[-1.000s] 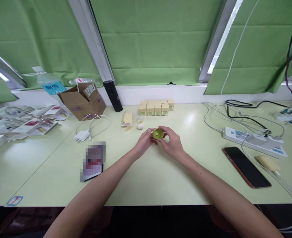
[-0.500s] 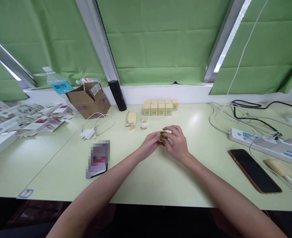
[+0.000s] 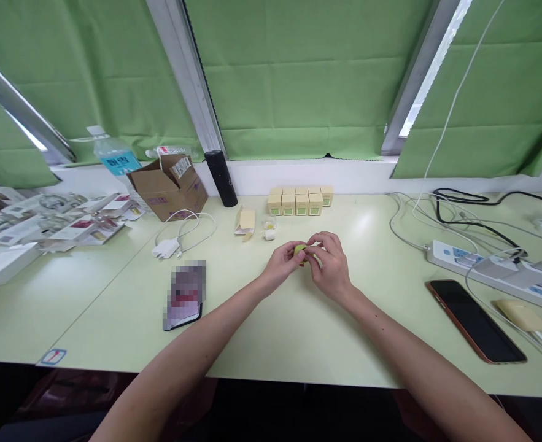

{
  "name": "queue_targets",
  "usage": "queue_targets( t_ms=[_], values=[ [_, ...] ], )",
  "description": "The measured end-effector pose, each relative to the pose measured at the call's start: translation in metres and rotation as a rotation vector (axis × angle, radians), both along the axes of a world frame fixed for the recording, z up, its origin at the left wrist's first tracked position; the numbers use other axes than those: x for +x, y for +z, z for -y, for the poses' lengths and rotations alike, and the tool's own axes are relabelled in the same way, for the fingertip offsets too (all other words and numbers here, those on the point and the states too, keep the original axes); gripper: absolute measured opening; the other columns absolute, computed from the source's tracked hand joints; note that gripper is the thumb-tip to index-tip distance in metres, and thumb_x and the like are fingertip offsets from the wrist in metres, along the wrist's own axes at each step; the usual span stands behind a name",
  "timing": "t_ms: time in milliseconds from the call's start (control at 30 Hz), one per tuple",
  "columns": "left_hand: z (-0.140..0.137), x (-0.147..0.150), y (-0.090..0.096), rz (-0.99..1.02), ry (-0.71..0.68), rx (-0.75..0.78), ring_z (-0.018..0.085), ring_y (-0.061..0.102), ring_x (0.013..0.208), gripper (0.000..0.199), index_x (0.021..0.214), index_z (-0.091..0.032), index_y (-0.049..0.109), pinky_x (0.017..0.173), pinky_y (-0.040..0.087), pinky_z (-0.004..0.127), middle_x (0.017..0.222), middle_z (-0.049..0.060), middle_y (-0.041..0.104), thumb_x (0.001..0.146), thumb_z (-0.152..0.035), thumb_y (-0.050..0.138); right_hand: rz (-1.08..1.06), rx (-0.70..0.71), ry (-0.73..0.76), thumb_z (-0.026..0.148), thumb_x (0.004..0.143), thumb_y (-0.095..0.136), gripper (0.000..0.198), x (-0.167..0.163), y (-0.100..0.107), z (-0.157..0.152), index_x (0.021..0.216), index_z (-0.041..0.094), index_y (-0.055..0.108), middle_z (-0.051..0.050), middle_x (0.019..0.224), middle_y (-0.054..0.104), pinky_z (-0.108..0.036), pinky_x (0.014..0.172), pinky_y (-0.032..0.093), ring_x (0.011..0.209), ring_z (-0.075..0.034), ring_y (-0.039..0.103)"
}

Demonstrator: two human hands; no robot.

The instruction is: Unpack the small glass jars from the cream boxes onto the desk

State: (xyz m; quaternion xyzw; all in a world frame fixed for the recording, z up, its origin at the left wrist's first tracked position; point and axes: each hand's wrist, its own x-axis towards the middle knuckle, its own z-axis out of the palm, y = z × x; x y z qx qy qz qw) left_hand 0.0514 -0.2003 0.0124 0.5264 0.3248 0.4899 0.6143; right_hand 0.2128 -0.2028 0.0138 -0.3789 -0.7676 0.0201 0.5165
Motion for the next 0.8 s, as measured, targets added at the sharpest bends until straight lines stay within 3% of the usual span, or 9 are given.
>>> queue_targets(
  t_ms=[233,433,600,800],
  values=[
    [-0.017,-0.016,0.000,0.069,0.332,0.071,0.017,0.064,0.090,0.052,0.111,-0.018,0.068,0.081,0.054,0.032,0.103,0.007,0.070,0.080,-0.058,0.081,-0.150,0.067,-0.010,0.020,0.097,0.059,0.014,0.007,0.009,-0.003,0.093,0.027,0.071,-0.009,0.099,0.064,-0.046,0.085,0.056,0.103,-0.028,0.061],
    [-0.033,-0.039,0.005,0.077,0.616,0.268,0.021,0.066,0.101,0.052,0.117,-0.021,0.067,0.081,0.055,0.030,0.110,0.008,0.069,0.077,-0.051,0.084,0.004,-0.143,0.001,0.019,0.096,0.060,0.014,-0.001,-0.006,-0.038,0.088,0.025,0.070,-0.005,0.088,0.073,-0.038,0.077,0.052,0.086,-0.023,0.065],
    [-0.035,-0.046,0.005,0.095,0.661,0.276,0.020,0.066,0.106,0.053,0.116,-0.022,0.064,0.088,0.056,0.030,0.116,0.008,0.068,0.074,-0.045,0.087,0.265,-0.428,-0.135,0.012,0.094,0.057,0.021,-0.030,-0.005,-0.080,0.093,0.024,0.074,-0.005,0.097,0.078,-0.035,0.079,0.048,0.094,-0.023,0.067],
    [-0.037,-0.049,0.002,0.077,0.678,0.291,0.021,0.068,0.101,0.052,0.110,-0.021,0.060,0.092,0.056,0.034,0.106,0.007,0.067,0.072,-0.040,0.089,0.282,-0.535,-0.218,0.011,0.093,0.056,0.023,-0.066,0.002,-0.119,0.091,0.022,0.076,-0.007,0.100,0.079,-0.032,0.075,0.045,0.096,-0.023,0.066]
  ],
)
